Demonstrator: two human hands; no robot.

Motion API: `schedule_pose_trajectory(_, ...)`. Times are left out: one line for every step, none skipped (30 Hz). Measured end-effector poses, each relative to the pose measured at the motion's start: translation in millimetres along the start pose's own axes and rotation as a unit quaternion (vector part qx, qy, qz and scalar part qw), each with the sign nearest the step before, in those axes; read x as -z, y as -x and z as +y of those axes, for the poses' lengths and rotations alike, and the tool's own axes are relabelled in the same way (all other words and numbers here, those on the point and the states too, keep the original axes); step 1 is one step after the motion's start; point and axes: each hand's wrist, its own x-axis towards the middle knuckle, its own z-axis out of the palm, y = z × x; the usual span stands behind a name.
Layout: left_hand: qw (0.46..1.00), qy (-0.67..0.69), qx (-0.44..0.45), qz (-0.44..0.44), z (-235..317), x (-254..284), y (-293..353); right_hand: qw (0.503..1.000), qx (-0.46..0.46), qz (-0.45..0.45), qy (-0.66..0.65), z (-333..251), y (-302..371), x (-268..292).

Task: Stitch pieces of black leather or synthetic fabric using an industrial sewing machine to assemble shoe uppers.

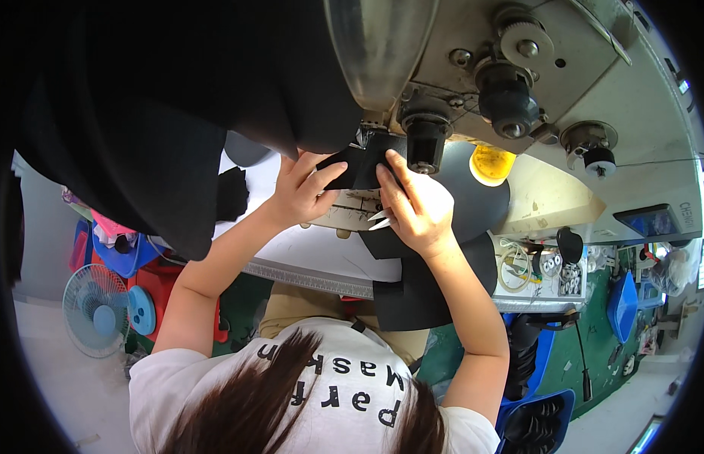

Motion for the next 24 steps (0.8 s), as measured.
schedule_pose_trajectory(0.999,0.027,-0.015,0.02,2.7,7.6,-14.3,1.0,0.02,0.001,0.0,0.3,-0.4,2.4)
schedule_pose_trajectory(0.997,0.054,-0.03,0.039,3.9,10.4,-22.1,0.999,0.039,0.002,-0.001,0.3,-1.3,5.2)
schedule_pose_trajectory(0.998,0.051,-0.029,0.038,3.9,12.0,-21.1,0.999,0.042,0.006,-0.008,-2.9,-6.0,6.8)
schedule_pose_trajectory(0.997,0.046,-0.051,0.047,4.1,13.5,-19.9,0.999,0.042,0.006,-0.011,-3.2,-7.6,7.3)
schedule_pose_trajectory(0.995,0.04,-0.073,0.055,4.5,15.1,-18.7,0.999,0.048,0.006,-0.025,-2.1,-8.6,7.6)
schedule_pose_trajectory(0.995,0.042,-0.073,0.055,5.6,15.7,-20.0,0.998,0.053,0.003,-0.035,-0.8,-8.6,9.3)
schedule_pose_trajectory(0.995,0.041,-0.074,0.054,7.2,17.7,-22.9,0.998,0.038,-0.016,-0.038,-2.1,-8.8,13.1)
schedule_pose_trajectory(0.995,0.04,-0.076,0.052,8.2,18.2,-24.3,0.998,0.037,-0.017,-0.037,-3.2,-9.6,16.0)
schedule_pose_trajectory(0.995,0.04,-0.076,0.052,8.3,18.5,-24.0,0.998,0.036,-0.029,-0.035,-4.2,-11.4,17.9)
schedule_pose_trajectory(0.995,0.044,-0.075,0.054,8.3,18.7,-23.6,0.998,0.035,-0.04,-0.033,-4.8,-12.9,19.1)
schedule_pose_trajectory(0.994,0.049,-0.074,0.055,8.3,18.7,-23.4,0.998,0.035,-0.04,-0.033,-4.9,-13.9,19.5)
schedule_pose_trajectory(0.995,0.05,-0.074,0.055,8.1,18.6,-23.3,0.998,0.036,-0.041,-0.025,-5.1,-14.4,19.7)
schedule_pose_trajectory(0.995,0.041,-0.077,0.056,7.2,18.1,-23.7,0.998,0.037,-0.041,-0.017,-5.0,-15.2,20.1)
schedule_pose_trajectory(0.995,0.033,-0.081,0.057,6.4,17.5,-24.1,0.998,0.037,-0.042,-0.017,-4.2,-17.7,20.8)
schedule_pose_trajectory(0.995,0.034,-0.081,0.056,6.7,16.8,-25.9,0.998,0.03,-0.037,-0.029,-2.4,-21.7,21.1)
schedule_pose_trajectory(0.997,0.049,-0.044,0.047,8.0,15.6,-29.1,0.998,0.024,-0.031,-0.041,-0.3,-25.2,21.0)
schedule_pose_trajectory(0.997,0.064,-0.008,0.038,8.6,13.7,-31.6,0.998,0.013,-0.034,-0.041,2.4,-27.2,20.9)
schedule_pose_trajectory(0.997,0.064,-0.007,0.037,7.5,12.3,-32.4,0.998,0.004,-0.047,-0.031,6.7,-27.2,19.5)
schedule_pose_trajectory(0.997,0.057,0.0,0.044,5.6,10.4,-33.5,0.997,-0.012,-0.077,-0.014,10.1,-27.4,20.9)
schedule_pose_trajectory(0.997,0.051,0.008,0.051,3.3,8.5,-34.6,0.994,-0.028,-0.108,0.004,12.4,-28.0,21.8)
schedule_pose_trajectory(0.998,0.047,0.01,0.05,0.9,6.1,-32.2,0.994,-0.026,-0.107,-0.001,12.7,-30.1,20.4)
schedule_pose_trajectory(0.995,0.062,0.052,0.051,-2.4,-2.8,-26.9,0.995,-0.031,-0.098,0.006,13.8,-31.5,21.1)
schedule_pose_trajectory(0.991,0.077,0.094,0.052,-5.9,-10.9,-21.9,0.995,-0.035,-0.088,0.013,14.7,-32.8,22.0)
schedule_pose_trajectory(0.991,0.075,0.095,0.053,-10.4,-16.8,-16.5,0.995,-0.034,-0.089,0.012,16.0,-32.1,20.7)
